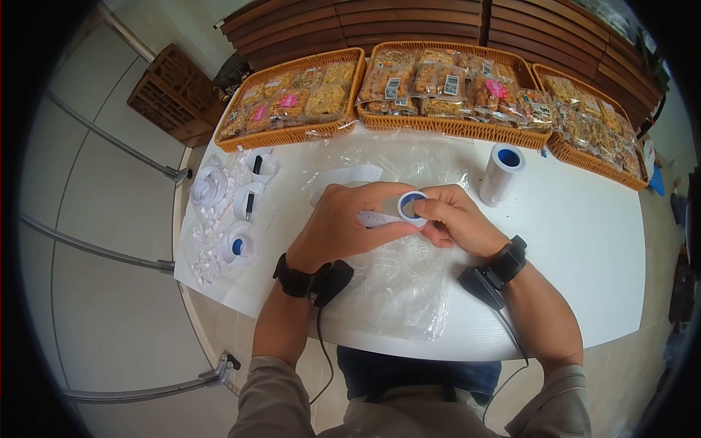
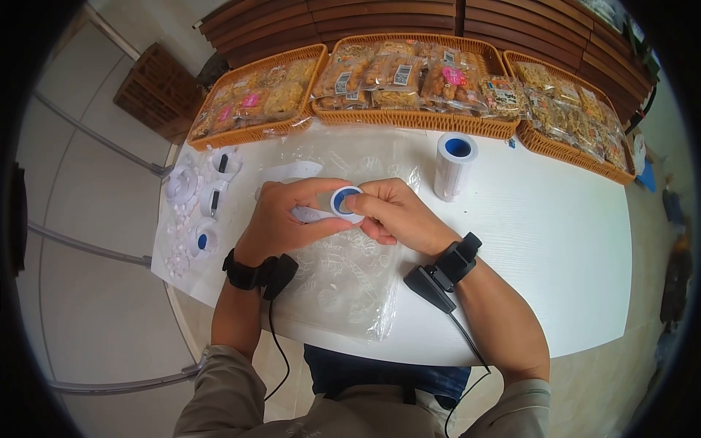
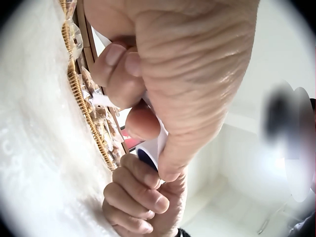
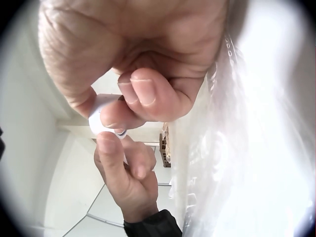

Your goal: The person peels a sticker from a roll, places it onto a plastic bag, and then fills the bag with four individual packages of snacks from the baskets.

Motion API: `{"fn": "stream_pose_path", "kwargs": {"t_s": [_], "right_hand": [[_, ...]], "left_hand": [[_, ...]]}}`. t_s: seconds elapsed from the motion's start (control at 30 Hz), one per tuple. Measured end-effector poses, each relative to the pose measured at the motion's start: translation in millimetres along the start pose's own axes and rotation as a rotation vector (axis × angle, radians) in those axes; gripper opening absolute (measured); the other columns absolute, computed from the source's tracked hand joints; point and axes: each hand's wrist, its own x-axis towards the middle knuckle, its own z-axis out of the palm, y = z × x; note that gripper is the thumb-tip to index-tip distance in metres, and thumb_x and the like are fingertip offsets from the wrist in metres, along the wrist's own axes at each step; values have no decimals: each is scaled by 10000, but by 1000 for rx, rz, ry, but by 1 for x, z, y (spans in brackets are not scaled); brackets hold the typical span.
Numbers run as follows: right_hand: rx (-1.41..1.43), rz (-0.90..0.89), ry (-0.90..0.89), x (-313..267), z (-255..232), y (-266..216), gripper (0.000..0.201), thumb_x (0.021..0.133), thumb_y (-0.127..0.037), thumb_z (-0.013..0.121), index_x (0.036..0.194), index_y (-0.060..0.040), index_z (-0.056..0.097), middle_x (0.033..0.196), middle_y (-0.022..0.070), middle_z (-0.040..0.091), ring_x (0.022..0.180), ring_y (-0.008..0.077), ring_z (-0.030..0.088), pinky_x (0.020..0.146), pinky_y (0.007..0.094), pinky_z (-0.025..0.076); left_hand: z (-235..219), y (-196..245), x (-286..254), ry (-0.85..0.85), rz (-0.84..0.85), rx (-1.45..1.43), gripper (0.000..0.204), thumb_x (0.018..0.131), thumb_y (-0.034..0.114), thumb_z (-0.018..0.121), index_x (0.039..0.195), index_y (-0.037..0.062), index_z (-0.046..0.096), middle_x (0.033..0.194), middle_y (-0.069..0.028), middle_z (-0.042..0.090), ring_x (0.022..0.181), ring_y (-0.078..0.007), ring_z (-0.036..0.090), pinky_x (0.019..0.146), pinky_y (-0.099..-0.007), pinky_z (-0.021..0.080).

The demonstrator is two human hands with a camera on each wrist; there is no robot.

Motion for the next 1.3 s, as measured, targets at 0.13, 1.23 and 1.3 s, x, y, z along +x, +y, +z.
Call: {"fn": "stream_pose_path", "kwargs": {"t_s": [0.13,1.23,1.3], "right_hand": [[8,0,0,0,1,0,293,979,-266,595,786,-55,662,552,-16,524,436,44,410,408,209,285],[-16,48,-11,-1,-2,3,379,976,-369,621,783,-46,668,536,5,548,412,35,405,385,200,261],[-21,54,-36,-1,-3,2,380,976,-372,622,782,-49,672,539,5,549,413,38,413,386,197,270]], "left_hand": [[0,0,-1,34,15,26,418,688,209,900,1072,151,746,784,41,710,564,-64,564,575,-226,385],[-6,1,-2,-47,-51,-46,453,709,164,881,1137,118,742,815,-19,739,625,-78,627,609,-229,461],[-4,0,-2,-30,-31,-94,440,724,196,874,1136,120,737,810,-42,739,623,-113,639,605,-243,474]]}}
